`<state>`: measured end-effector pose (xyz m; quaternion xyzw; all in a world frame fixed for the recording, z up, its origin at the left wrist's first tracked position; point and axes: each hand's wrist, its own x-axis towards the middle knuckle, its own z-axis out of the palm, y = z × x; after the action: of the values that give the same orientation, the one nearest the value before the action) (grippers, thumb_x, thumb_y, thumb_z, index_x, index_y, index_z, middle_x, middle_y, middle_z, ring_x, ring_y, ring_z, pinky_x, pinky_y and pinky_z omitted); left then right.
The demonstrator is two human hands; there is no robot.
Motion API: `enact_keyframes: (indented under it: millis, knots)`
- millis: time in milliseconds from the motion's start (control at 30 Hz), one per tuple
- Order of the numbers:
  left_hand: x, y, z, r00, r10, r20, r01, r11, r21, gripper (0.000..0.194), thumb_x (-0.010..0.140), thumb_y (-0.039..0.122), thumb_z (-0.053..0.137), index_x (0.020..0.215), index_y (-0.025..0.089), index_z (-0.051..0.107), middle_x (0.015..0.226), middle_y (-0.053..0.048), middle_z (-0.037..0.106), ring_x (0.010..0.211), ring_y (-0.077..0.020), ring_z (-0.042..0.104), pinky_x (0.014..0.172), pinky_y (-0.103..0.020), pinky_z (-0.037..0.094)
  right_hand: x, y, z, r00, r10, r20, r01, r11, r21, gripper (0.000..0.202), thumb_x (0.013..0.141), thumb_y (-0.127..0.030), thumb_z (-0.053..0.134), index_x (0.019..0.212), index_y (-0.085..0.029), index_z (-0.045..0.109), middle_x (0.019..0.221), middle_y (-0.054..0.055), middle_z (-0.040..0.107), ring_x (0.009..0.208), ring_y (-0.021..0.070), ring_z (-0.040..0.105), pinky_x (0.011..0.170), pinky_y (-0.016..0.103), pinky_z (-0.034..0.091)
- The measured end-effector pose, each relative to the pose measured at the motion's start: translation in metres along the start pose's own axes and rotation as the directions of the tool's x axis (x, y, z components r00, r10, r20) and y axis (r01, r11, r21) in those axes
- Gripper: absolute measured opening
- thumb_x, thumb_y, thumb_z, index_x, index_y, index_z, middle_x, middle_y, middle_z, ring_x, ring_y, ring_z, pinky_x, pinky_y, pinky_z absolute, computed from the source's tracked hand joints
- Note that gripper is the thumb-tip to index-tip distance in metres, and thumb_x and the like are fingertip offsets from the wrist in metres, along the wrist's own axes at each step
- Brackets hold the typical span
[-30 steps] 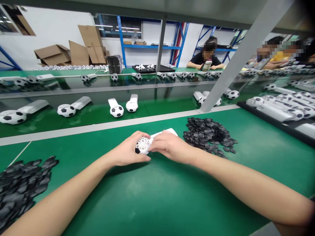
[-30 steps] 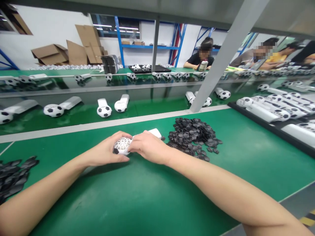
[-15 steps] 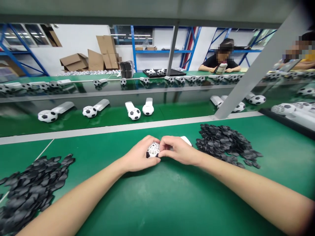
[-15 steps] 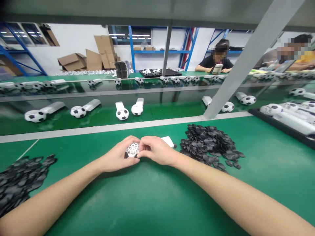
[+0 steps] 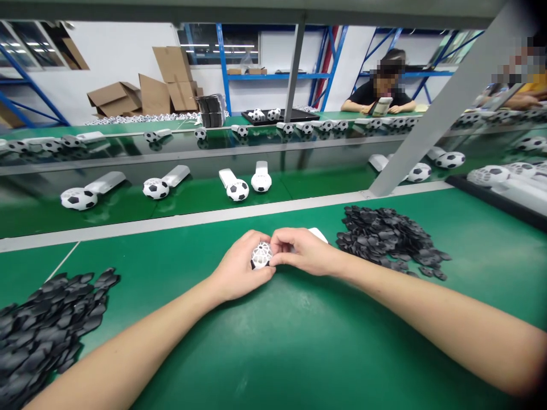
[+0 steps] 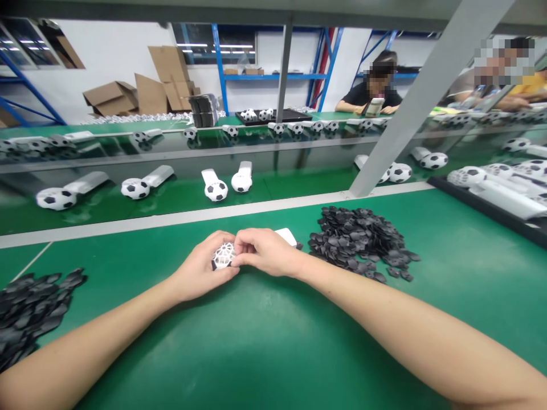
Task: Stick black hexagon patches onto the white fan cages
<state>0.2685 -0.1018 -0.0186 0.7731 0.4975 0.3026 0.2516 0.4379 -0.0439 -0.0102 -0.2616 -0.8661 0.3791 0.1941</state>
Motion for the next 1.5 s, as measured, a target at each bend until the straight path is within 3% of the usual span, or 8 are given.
enact_keyframes:
  millis: [333,433,600,933,1167,1300,1400,1500]
  knots:
    - [0.004,-0.027,0.006,0.99,-0.142,-0.021,0.111,0.853,-0.509,0.081,0.071,0.034,0.065,0.135,0.022,0.016,0.142,-0.013,0.025,0.13,-0.0252,0.025,0.102,-0.042,0.03,0.0,0.033,-0.053,0.996,0.005,0.094,0.046,0.846,-0.531,0.055,0.06,-0.048,0.071,0.103,-0.017,0.056,0.096,0.007,0.061,0.089,0.0238,0.056,0.079,0.035,0.04]
    - [0.006,-0.031,0.011,0.973,-0.186,-0.138,0.091,0.855,-0.511,0.073,0.076,0.038,0.058,0.134,0.021,0.016,0.143,-0.013,0.021,0.132,-0.0241,0.019,0.105,-0.044,0.026,0.008,0.059,-0.09,0.976,0.167,-0.139,-0.216,0.818,-0.533,0.055,0.06,-0.05,0.069,0.103,-0.018,0.058,0.101,0.007,0.061,0.089,0.024,0.057,0.074,0.031,0.043]
    - [0.005,-0.024,0.014,0.97,-0.216,-0.113,0.159,0.913,-0.377,0.071,0.075,0.043,0.059,0.132,0.022,0.023,0.142,-0.011,0.024,0.128,-0.0261,0.027,0.103,-0.046,0.029,0.038,0.096,-0.139,0.734,0.32,-0.599,-0.648,0.594,-0.477,0.056,0.066,-0.05,0.064,0.111,-0.017,0.056,0.112,0.016,0.053,0.103,0.0357,0.048,0.081,0.045,0.038]
    - [0.003,-0.018,0.013,0.992,-0.091,-0.088,0.081,0.991,-0.109,0.067,0.069,0.043,0.064,0.127,0.024,0.035,0.138,-0.01,0.03,0.128,-0.028,0.024,0.104,-0.05,0.025,0.137,0.102,-0.07,0.834,0.266,-0.484,-0.482,0.779,-0.402,0.056,0.071,-0.043,0.059,0.12,-0.018,0.051,0.112,0.015,0.051,0.094,0.0257,0.055,0.081,0.034,0.042]
    - [0.004,-0.011,0.008,0.975,0.092,-0.204,-0.07,0.991,0.112,0.066,0.072,0.04,0.062,0.128,0.021,0.032,0.135,-0.011,0.034,0.126,-0.0257,0.028,0.104,-0.045,0.026,0.07,0.069,-0.105,0.771,0.279,-0.573,-0.508,0.811,-0.289,0.04,0.071,-0.036,0.056,0.108,-0.02,0.055,0.092,0.005,0.061,0.082,0.0216,0.057,0.069,0.03,0.045]
    - [0.002,0.019,-0.011,0.918,0.255,-0.303,-0.165,0.942,0.293,0.063,0.077,0.04,0.056,0.13,0.024,0.027,0.136,-0.008,0.036,0.128,-0.026,0.026,0.105,-0.045,0.023,0.003,0.01,-0.086,0.917,0.032,-0.397,-0.143,0.957,-0.254,0.04,0.064,-0.03,0.064,0.102,-0.02,0.057,0.101,0.003,0.059,0.086,0.0187,0.056,0.073,0.028,0.045]
    - [-0.003,0.038,-0.017,0.959,0.261,-0.108,-0.21,0.915,0.344,0.079,0.072,0.047,0.059,0.135,0.026,0.017,0.135,-0.008,0.038,0.124,-0.0295,0.033,0.101,-0.046,0.027,-0.033,-0.032,-0.051,0.97,-0.214,-0.111,0.195,0.967,-0.165,0.038,0.062,-0.023,0.066,0.1,-0.02,0.057,0.106,0.003,0.057,0.097,0.0192,0.053,0.085,0.031,0.041]
    - [-0.009,0.042,-0.008,0.961,0.093,0.262,-0.178,0.928,0.326,0.085,0.074,0.045,0.054,0.139,0.022,0.004,0.116,-0.011,0.056,0.1,-0.0307,0.054,0.081,-0.043,0.043,-0.052,-0.04,-0.031,0.975,-0.221,0.027,0.222,0.973,-0.053,0.043,0.068,-0.028,0.067,0.108,-0.021,0.054,0.109,0.003,0.057,0.1,0.0174,0.052,0.084,0.029,0.042]
